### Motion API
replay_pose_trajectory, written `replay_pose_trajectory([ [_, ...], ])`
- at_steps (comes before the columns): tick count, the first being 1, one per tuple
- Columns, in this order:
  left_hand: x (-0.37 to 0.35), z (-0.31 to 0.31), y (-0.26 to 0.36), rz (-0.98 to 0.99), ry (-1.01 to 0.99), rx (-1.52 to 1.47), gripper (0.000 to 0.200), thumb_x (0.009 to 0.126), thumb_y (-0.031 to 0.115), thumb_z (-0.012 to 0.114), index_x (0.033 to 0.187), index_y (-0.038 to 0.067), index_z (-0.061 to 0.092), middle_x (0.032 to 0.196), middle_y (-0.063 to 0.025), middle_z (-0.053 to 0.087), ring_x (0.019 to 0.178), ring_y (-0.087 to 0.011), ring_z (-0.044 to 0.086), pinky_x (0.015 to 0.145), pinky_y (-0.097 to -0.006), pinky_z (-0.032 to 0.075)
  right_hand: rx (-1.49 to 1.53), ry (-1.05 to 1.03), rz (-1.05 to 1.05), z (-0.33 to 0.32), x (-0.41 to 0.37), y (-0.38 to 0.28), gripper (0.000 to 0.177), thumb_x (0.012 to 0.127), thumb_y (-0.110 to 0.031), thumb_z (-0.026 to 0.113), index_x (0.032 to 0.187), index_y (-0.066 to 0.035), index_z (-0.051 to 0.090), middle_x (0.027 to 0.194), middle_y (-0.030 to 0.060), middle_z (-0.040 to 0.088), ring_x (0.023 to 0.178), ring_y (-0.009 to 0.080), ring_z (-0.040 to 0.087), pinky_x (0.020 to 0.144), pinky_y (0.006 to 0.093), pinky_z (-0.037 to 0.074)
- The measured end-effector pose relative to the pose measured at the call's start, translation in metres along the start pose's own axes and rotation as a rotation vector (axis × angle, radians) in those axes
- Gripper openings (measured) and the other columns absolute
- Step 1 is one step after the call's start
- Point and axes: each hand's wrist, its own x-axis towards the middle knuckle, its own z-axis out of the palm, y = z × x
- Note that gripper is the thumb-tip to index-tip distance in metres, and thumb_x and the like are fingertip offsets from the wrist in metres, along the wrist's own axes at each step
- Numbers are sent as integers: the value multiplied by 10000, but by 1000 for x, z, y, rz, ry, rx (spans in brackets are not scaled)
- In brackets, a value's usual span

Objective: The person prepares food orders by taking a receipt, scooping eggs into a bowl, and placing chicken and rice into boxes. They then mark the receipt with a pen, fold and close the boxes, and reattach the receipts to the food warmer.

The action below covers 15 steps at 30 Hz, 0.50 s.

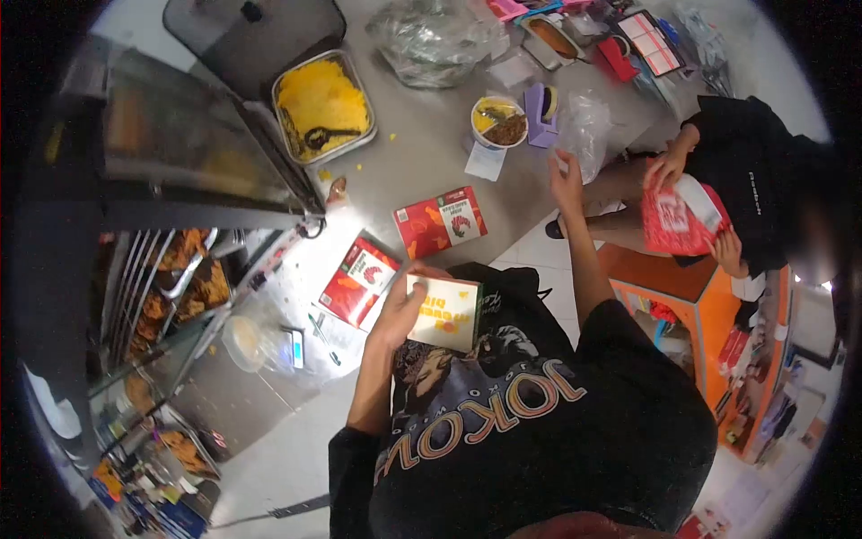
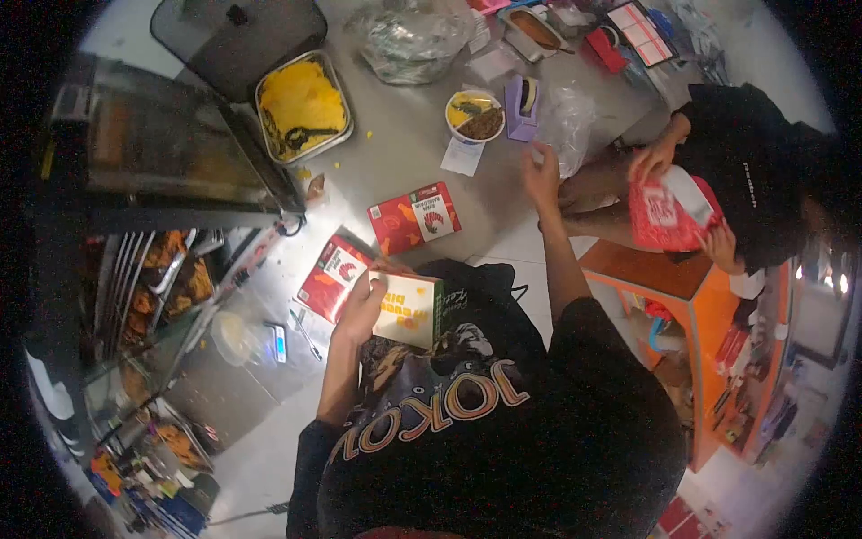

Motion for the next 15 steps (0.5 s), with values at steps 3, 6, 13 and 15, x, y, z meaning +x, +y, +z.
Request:
replay_pose_trajectory([
  [3,4,4,11,-28,-15,-28,410,1086,422,460,1169,26,526,1176,-108,628,1102,-184,604,987,-337,481,-182,150,-83,18,66,23,465,978,-399,666,1259,-31,618,1145,124,655,938,210,674,686,339,561],
  [6,9,13,27,22,-6,101,477,1067,502,464,1120,34,542,1132,-93,628,1072,-170,590,969,-325,469,193,-73,453,19,97,-5,483,959,-404,683,1237,-13,628,1163,155,657,922,257,696,653,371,607],
  [13,9,7,28,-23,94,135,411,1089,443,459,1118,42,547,1124,-82,646,1065,-155,586,959,-313,465,714,-23,456,30,89,2,401,975,-295,681,1168,54,644,1132,118,656,999,235,674,869,397,608],
  [15,9,6,27,-55,118,103,401,1092,437,456,1118,45,542,1116,-80,648,1063,-155,584,959,-310,465,724,39,346,43,70,20,372,969,-282,692,1090,69,671,1112,132,668,1026,241,667,906,394,578],
])
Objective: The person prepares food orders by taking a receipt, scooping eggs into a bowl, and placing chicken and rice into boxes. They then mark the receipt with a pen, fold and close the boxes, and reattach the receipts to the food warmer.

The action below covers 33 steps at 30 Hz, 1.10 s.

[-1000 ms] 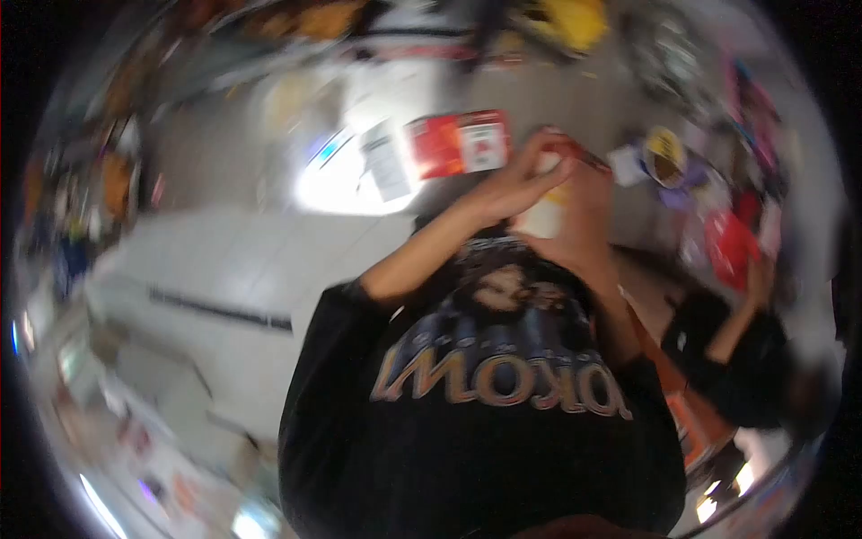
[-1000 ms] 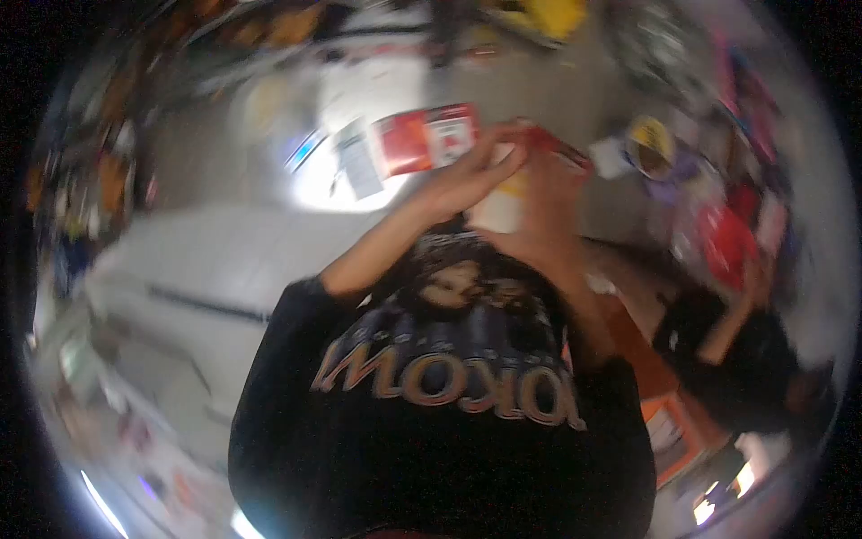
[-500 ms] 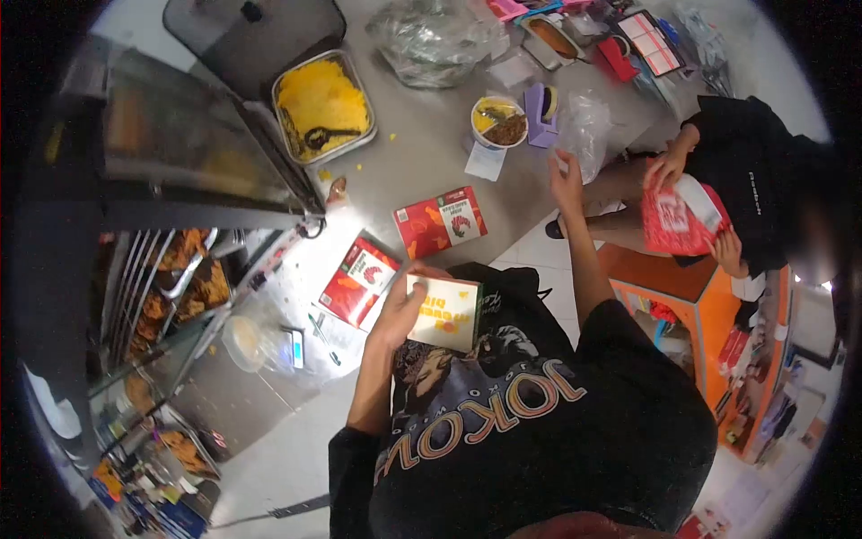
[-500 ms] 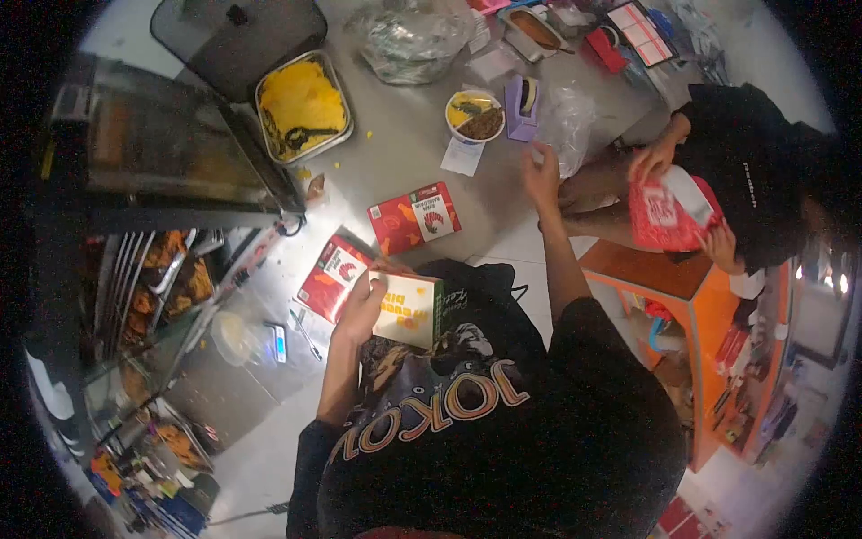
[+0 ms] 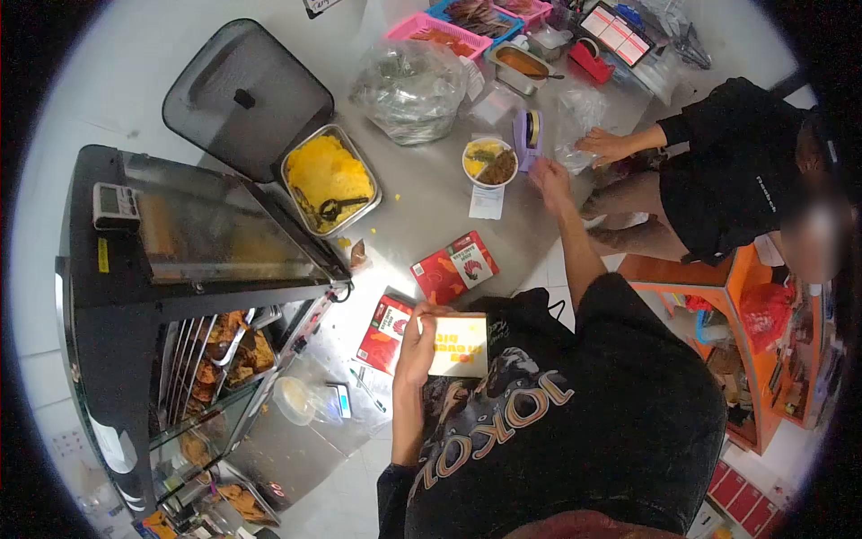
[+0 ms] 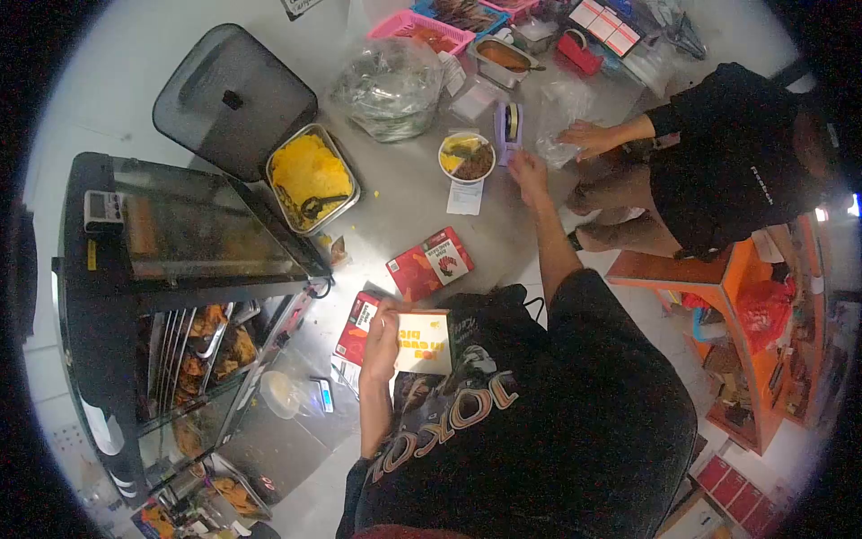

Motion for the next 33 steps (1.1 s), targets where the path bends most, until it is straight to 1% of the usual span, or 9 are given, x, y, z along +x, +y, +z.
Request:
replay_pose_trajectory([
  [8,9,-8,-5,234,78,315,667,1046,640,357,1029,13,582,1037,-89,654,988,-163,593,905,-322,472,-810,360,-373,12,7,56,197,903,-195,727,891,1,733,1000,181,720,995,340,680,808,411,526],
  [13,6,-30,33,385,16,147,810,858,835,380,1000,59,568,1007,-119,655,932,-202,650,804,-333,532,-679,465,-443,11,-14,47,249,959,-220,600,915,-1,711,847,160,712,761,291,668,738,431,525],
  [17,3,-31,68,575,-171,-53,721,873,766,520,980,55,568,1065,-152,662,992,-236,655,839,-346,530,-57,-567,56,98,-144,-101,216,1008,-185,552,941,0,642,818,35,613,730,123,583,635,304,473],
  [19,-4,-34,75,538,-153,9,679,898,724,556,971,49,574,1060,-138,662,986,-227,648,855,-343,519,-125,-1320,-195,135,-191,-169,187,1010,-149,552,919,-10,637,792,18,592,694,108,565,605,276,453],
  [21,-9,-29,82,523,-157,48,613,931,656,591,967,45,580,1055,-128,662,978,-220,644,870,-340,511,-227,-1793,-2,168,-227,-230,191,1012,-160,571,925,-6,641,785,13,603,663,94,555,590,262,450],
  [24,-18,-31,88,557,-158,89,417,971,456,628,971,42,586,1050,-121,664,969,-218,643,891,-337,508,-513,-2203,-105,211,-261,-251,183,1004,-170,610,931,-8,651,774,3,617,646,70,545,576,252,443],
  [26,-22,-36,83,612,-158,123,206,967,241,631,980,41,588,1054,-122,665,974,-221,644,903,-337,510,-671,-2254,-94,221,-264,-245,166,988,-169,642,936,-14,668,760,-3,627,638,62,548,569,251,441],
  [29,-30,-34,82,500,-35,146,865,683,883,561,949,60,563,1046,-107,661,972,-190,642,851,-328,512,-652,-2260,-174,231,-267,-240,139,961,-155,685,942,-17,695,745,1,648,637,61,563,561,247,441],
  [33,-35,-35,75,497,42,139,880,692,887,552,966,51,555,1051,-123,659,965,-203,643,849,-335,513,-692,-2211,-70,238,-272,-245,160,941,-175,725,940,-15,723,726,10,668,640,61,582,559,232,438],
])
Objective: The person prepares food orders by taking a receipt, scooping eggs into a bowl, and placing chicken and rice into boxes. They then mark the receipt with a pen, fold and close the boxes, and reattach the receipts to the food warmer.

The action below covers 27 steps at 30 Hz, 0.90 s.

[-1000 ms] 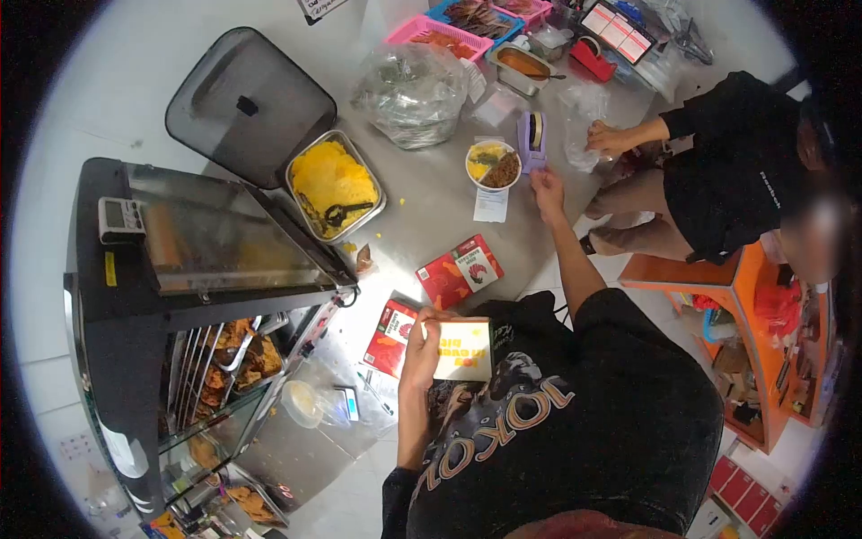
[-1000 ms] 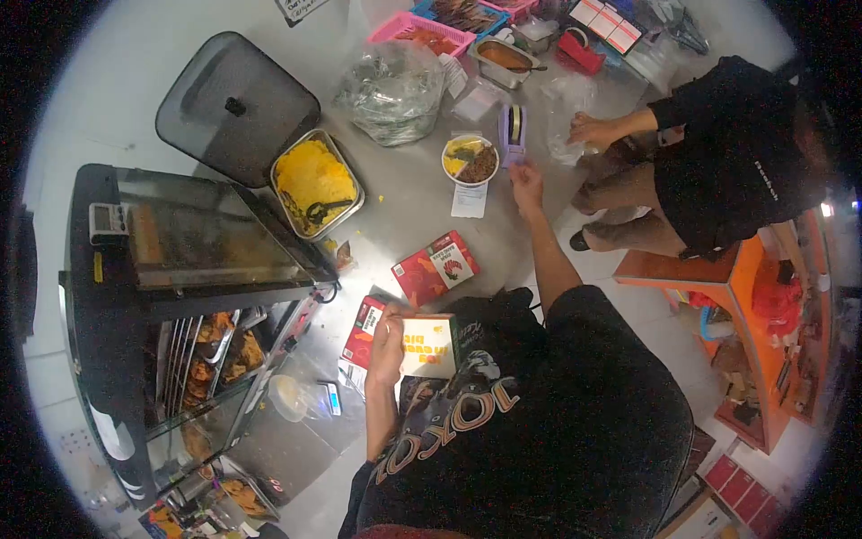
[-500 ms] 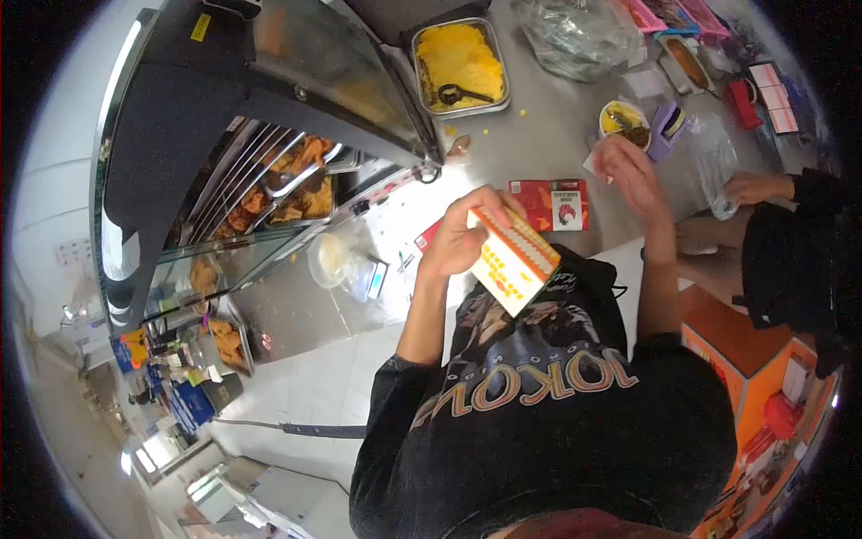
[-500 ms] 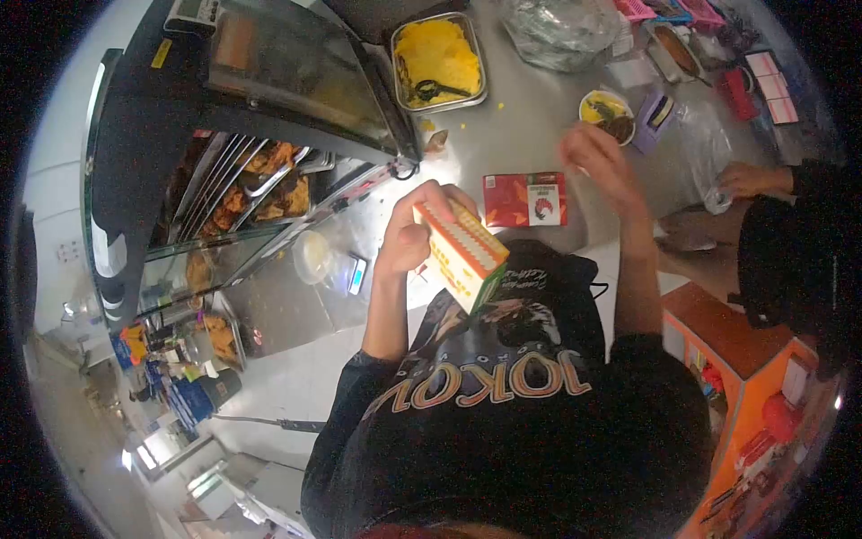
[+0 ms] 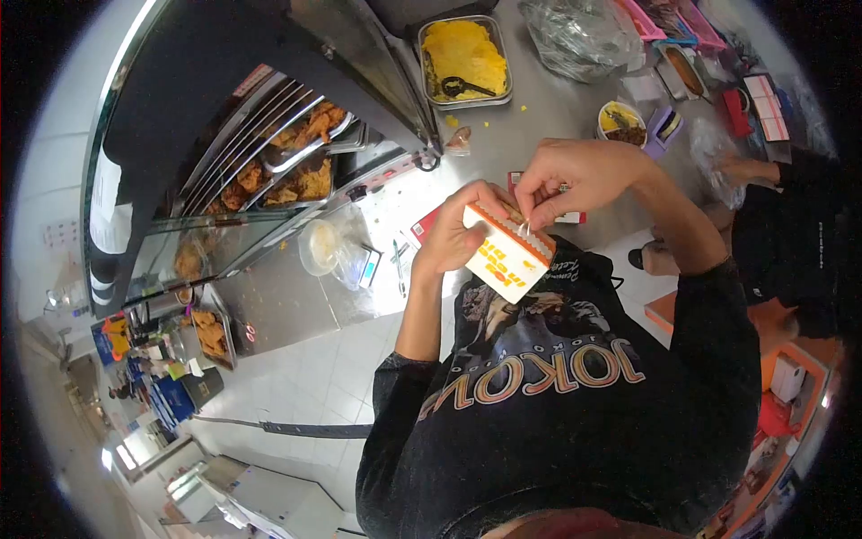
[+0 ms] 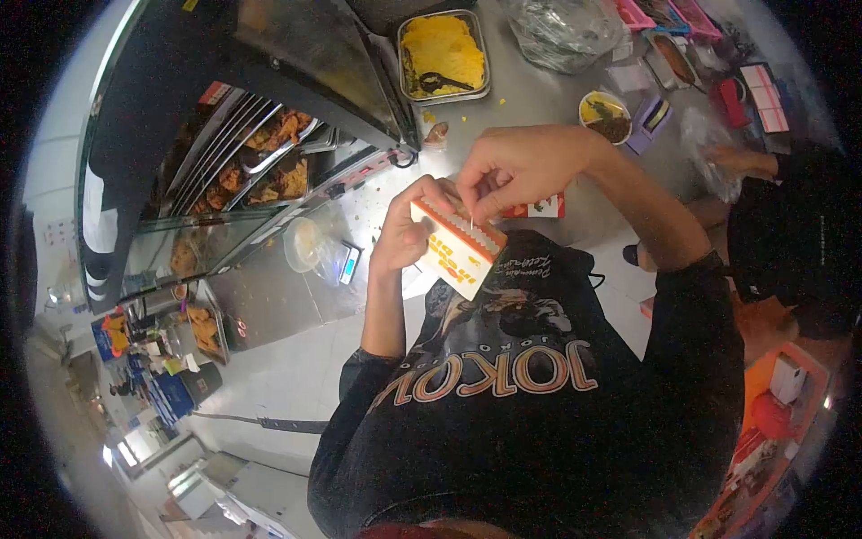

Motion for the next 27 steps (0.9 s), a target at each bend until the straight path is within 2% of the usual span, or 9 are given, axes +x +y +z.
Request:
replay_pose_trajectory([
  [2,-3,0,-5,19,18,-16,875,701,883,557,972,51,552,1052,-136,659,966,-210,644,845,-339,516,-19,-8,19,0,1,-2,205,951,-194,726,915,7,714,709,26,659,608,78,587,537,239,457],
  [5,-5,-3,-9,115,-48,-139,159,809,17,615,965,25,589,1068,-123,666,997,-224,643,917,-344,516,63,-114,145,-2,6,7,225,957,-228,728,908,-8,720,719,25,666,610,76,597,531,235,463],
  [8,-8,4,-7,134,-3,-145,527,824,477,826,957,20,598,1052,-119,657,985,-227,638,905,-346,515,106,-212,315,-4,16,26,253,958,-273,735,903,-26,725,725,23,668,615,75,606,529,239,481],
  [11,-11,5,-7,142,21,-72,726,733,713,762,922,26,620,1026,-118,643,973,-228,633,873,-346,510,190,-177,290,4,14,34,310,945,-334,752,892,-30,716,709,18,652,600,80,603,518,242,495],
  [15,-14,11,-21,301,138,-20,612,806,628,776,881,36,641,1005,-118,632,949,-217,627,836,-346,502,435,-107,203,27,12,69,350,904,-362,793,900,-24,703,702,4,630,644,88,603,583,256,507],
  [17,-18,26,-36,288,250,-150,587,831,610,766,861,37,645,998,-119,629,938,-213,623,821,-343,497,413,231,-51,65,15,116,326,882,-319,815,908,-15,699,737,5,638,721,88,604,665,273,510],
  [20,-24,32,-54,279,344,-282,470,950,499,681,900,34,642,1011,-113,632,943,-206,620,851,-341,496,440,537,22,107,21,132,264,863,-217,822,941,-2,692,811,4,654,836,86,596,768,284,497],
  [23,-36,32,-65,114,525,-132,266,1051,287,581,984,32,617,987,-77,648,922,-175,619,851,-308,493,299,545,171,115,28,145,221,866,-138,797,987,4,680,899,6,678,881,84,595,790,279,492],
  [27,-35,5,-111,-214,892,-125,270,1026,270,617,1014,1,598,940,-93,660,896,-215,630,829,-341,491,162,627,220,110,25,201,197,964,-173,698,1043,6,670,973,37,716,820,89,612,734,277,502],
])
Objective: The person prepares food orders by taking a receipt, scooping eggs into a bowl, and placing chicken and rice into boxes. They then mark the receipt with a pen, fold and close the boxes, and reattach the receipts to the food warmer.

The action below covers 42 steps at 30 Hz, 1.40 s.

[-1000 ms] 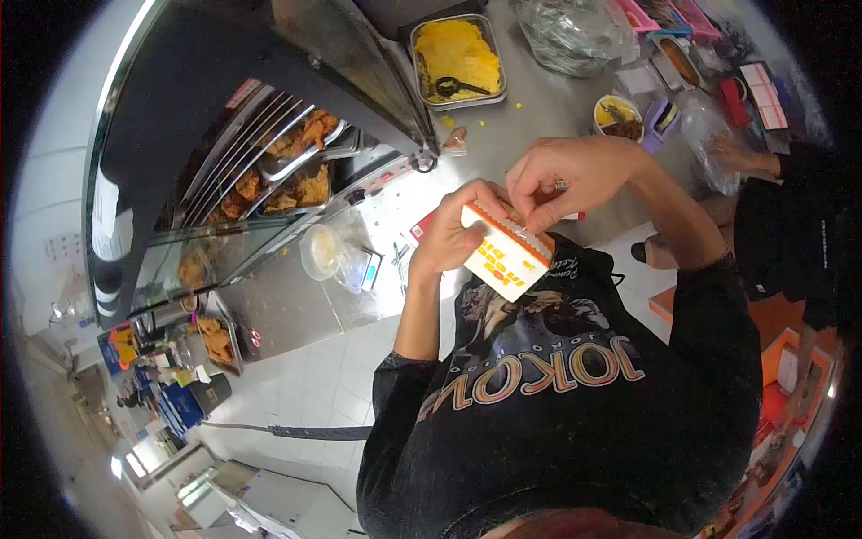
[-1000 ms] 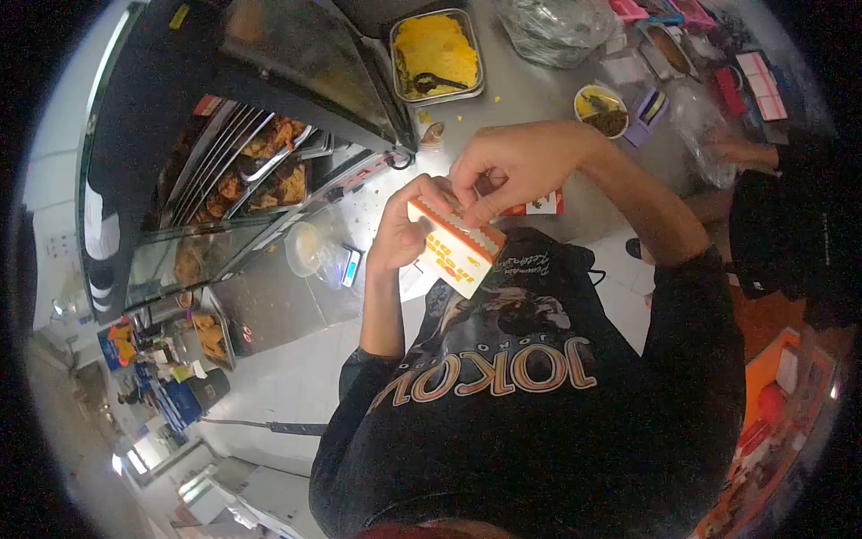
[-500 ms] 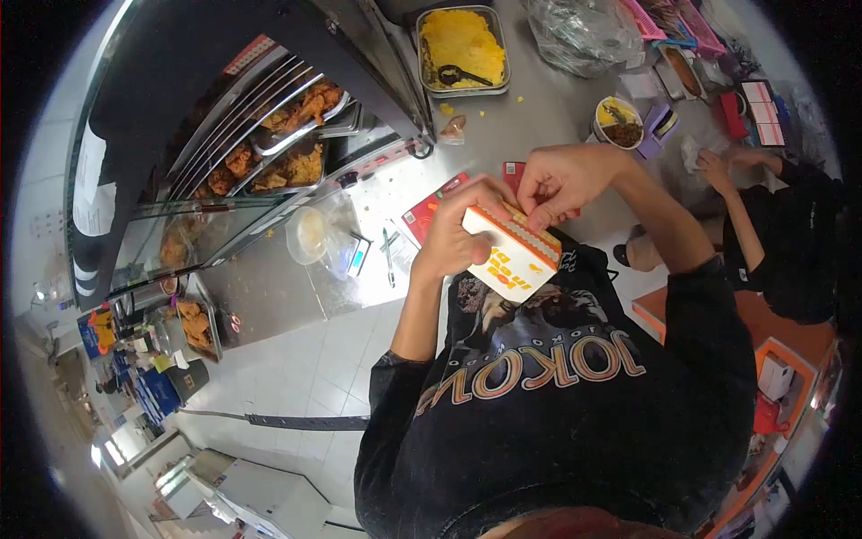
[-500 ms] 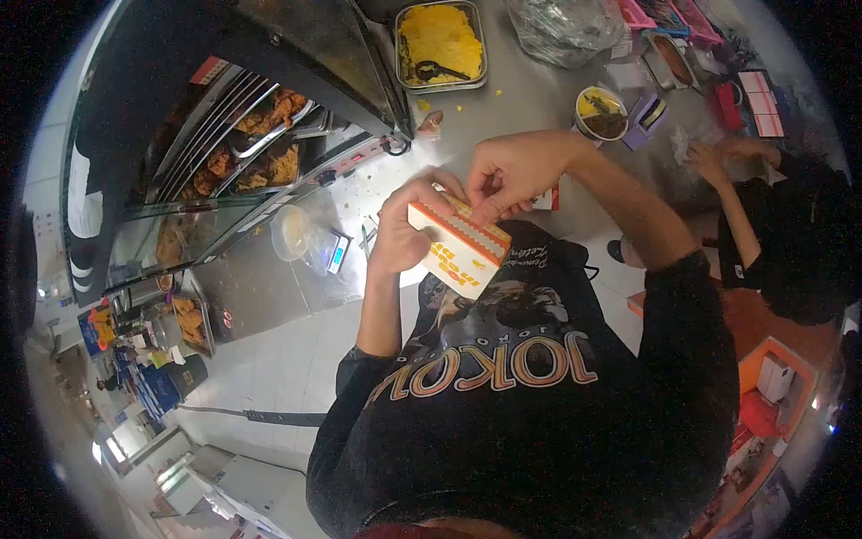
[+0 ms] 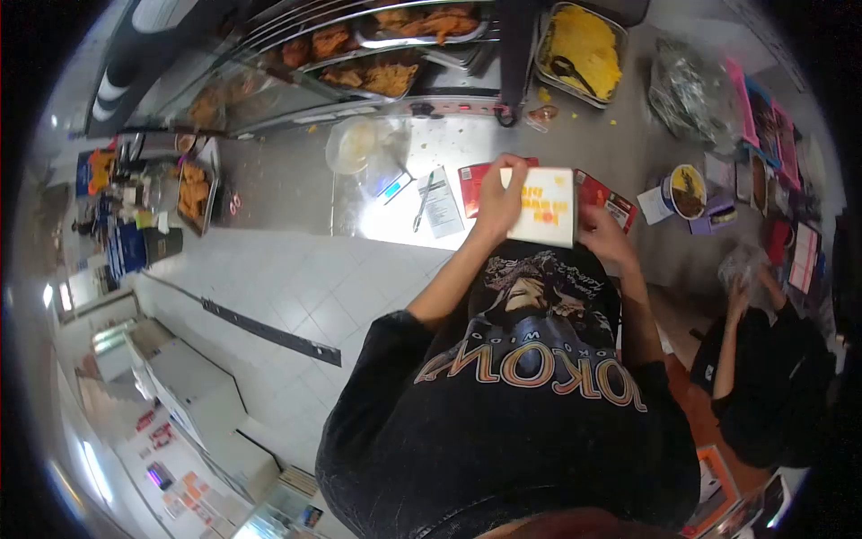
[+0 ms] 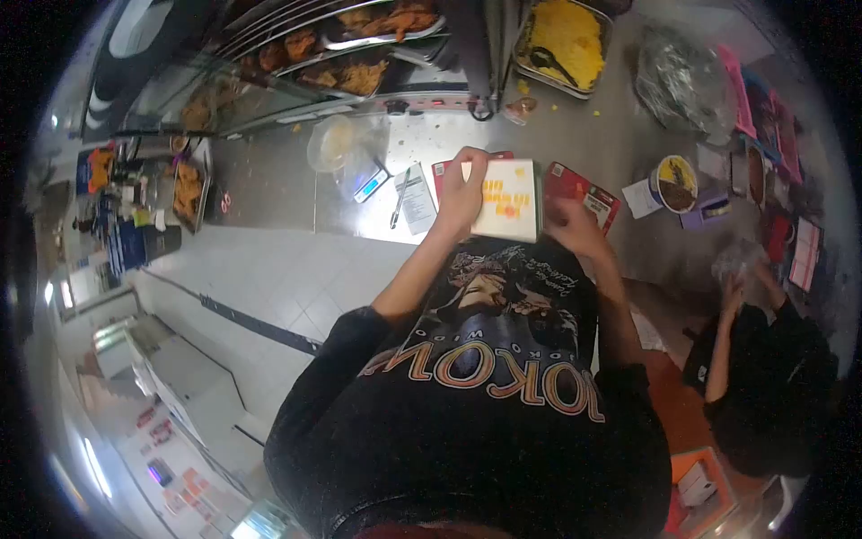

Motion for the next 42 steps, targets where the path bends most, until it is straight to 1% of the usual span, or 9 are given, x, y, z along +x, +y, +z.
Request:
replay_pose_trajectory([
  [5,30,-28,-68,292,352,694,323,940,281,703,1063,0,604,983,-199,644,959,-380,589,863,-457,467,-15,147,262,3,23,8,239,1006,-251,662,1038,-14,678,889,31,693,783,88,624,684,266,499],
  [11,30,-64,-78,458,581,953,596,871,422,726,1238,-18,560,1104,-248,594,1015,-436,547,903,-552,409,-228,321,-103,30,48,9,246,1010,-258,653,1045,-16,683,900,50,711,783,104,652,698,269,504],
  [16,-13,-124,-74,165,577,964,586,855,356,728,1252,-36,548,1150,-251,588,1077,-439,550,927,-557,416,-103,794,-12,-7,24,10,233,998,-247,671,1048,-20,682,877,56,718,778,113,664,702,281,515],
  [20,-40,-172,-126,-320,241,1026,577,829,329,769,1248,-4,553,1150,-233,584,1103,-421,544,906,-533,461,-131,757,12,-10,8,20,221,994,-227,674,1078,-23,662,927,44,729,807,91,660,682,267,507],
  [23,-41,-153,-121,-3,496,1395,587,803,344,806,1209,7,551,1167,-223,600,1097,-415,560,917,-505,480,-128,581,-88,38,22,-5,219,987,-209,684,1088,-18,656,937,44,727,811,102,666,664,267,498],
  [27,-14,-169,-138,-162,358,1189,645,781,321,834,1247,11,514,1165,-207,633,1065,-407,591,915,-470,492,-293,338,-186,72,48,-65,209,964,-162,699,1110,-21,653,920,62,707,803,129,686,666,267,507],
  [32,-2,-167,-122,-199,180,973,348,768,275,738,893,-49,715,838,-286,713,822,-442,711,763,-510,561,-140,290,-172,82,67,-79,210,955,-159,702,1108,-24,653,955,75,686,779,145,683,670,293,525],
  [35,-17,-183,-104,-299,37,186,284,876,122,665,1106,-42,702,924,-114,743,795,-192,687,702,-339,549,-136,273,-264,79,59,-81,202,951,-168,707,1082,-24,651,950,82,682,808,164,684,672,307,536],
  [42,-42,-145,58,-133,-494,332,386,883,-55,633,1267,-30,615,1082,-86,710,954,-143,637,839,-288,514,92,129,-136,66,15,-116,624,898,-107,771,1445,-80,472,1197,115,643,947,161,669,805,296,573],
])
